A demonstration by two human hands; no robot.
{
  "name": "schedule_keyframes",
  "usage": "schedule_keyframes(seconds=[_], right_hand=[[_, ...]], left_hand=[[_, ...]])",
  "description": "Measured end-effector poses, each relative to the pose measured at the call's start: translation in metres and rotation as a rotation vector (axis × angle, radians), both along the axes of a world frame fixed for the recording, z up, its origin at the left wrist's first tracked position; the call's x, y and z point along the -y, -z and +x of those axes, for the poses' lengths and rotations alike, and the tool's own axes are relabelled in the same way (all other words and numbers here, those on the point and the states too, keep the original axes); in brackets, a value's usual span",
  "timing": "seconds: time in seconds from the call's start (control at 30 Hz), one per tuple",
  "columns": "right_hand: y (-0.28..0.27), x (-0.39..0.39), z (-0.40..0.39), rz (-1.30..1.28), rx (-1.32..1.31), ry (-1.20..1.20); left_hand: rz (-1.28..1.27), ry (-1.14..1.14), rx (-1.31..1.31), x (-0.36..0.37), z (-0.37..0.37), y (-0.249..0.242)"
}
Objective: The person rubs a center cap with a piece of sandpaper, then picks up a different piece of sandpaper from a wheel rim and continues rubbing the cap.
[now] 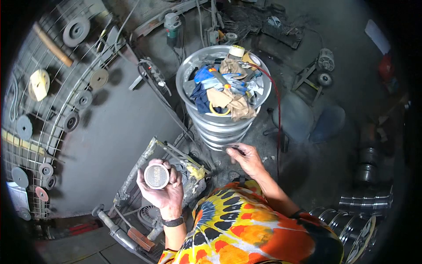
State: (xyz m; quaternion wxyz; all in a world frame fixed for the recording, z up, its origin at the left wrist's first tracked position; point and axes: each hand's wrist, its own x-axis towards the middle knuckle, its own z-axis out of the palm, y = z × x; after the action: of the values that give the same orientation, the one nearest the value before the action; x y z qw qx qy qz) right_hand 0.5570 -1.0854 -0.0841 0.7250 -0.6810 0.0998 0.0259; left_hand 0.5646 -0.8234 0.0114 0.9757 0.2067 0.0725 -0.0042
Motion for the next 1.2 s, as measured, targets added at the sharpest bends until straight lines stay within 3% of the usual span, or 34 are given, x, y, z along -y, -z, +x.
schedule_keyframes(seconds=[0.03, 0.1, 0.23, 0.37, 0.43, 0.5, 0.6, 0.67, 0.73, 0.8, 1.07, 1.2], right_hand=[[0.005, 0.024, 0.004, 0.012, -0.007, -0.003], [0.014, 0.064, 0.012, -0.749, -0.035, -0.101], [0.032, 0.108, 0.016, -0.761, 0.217, -0.054], [0.040, 0.117, 0.028, -0.604, 0.009, -0.088], [0.044, 0.108, 0.034, -0.353, -0.079, -0.043], [0.047, 0.105, 0.038, -0.339, -0.133, -0.174], [0.037, 0.093, 0.036, -0.146, -0.051, -0.219], [0.072, 0.084, 0.035, -0.018, -0.025, -0.291], [0.067, 0.079, 0.036, 0.032, -0.038, -0.361], [0.051, 0.074, 0.036, 0.285, -0.094, -0.392], [0.024, 0.052, 0.048, 0.011, 0.112, -0.551], [0.044, 0.034, 0.036, 0.172, 0.051, -0.407]], left_hand=[[0.020, 0.025, 0.002, 0.015, 0.003, 0.000], [0.088, 0.004, -0.020, 0.042, 0.007, -0.006], [0.242, -0.049, -0.112, 0.080, 0.009, -0.016], [0.314, -0.082, -0.157, 0.101, 0.006, -0.015], [0.346, -0.099, -0.156, 0.108, 0.004, -0.015], [0.376, -0.117, -0.160, 0.112, -0.001, -0.014], [0.372, -0.147, -0.159, 0.116, -0.007, -0.011], [0.375, -0.148, -0.148, 0.117, -0.014, -0.008], [0.366, -0.158, -0.145, 0.115, -0.022, -0.006], [0.352, -0.188, -0.157, 0.119, -0.029, -0.009], [0.310, -0.248, -0.164, 0.113, -0.048, -0.016], [0.249, -0.248, -0.170, 0.097, -0.053, -0.015]])
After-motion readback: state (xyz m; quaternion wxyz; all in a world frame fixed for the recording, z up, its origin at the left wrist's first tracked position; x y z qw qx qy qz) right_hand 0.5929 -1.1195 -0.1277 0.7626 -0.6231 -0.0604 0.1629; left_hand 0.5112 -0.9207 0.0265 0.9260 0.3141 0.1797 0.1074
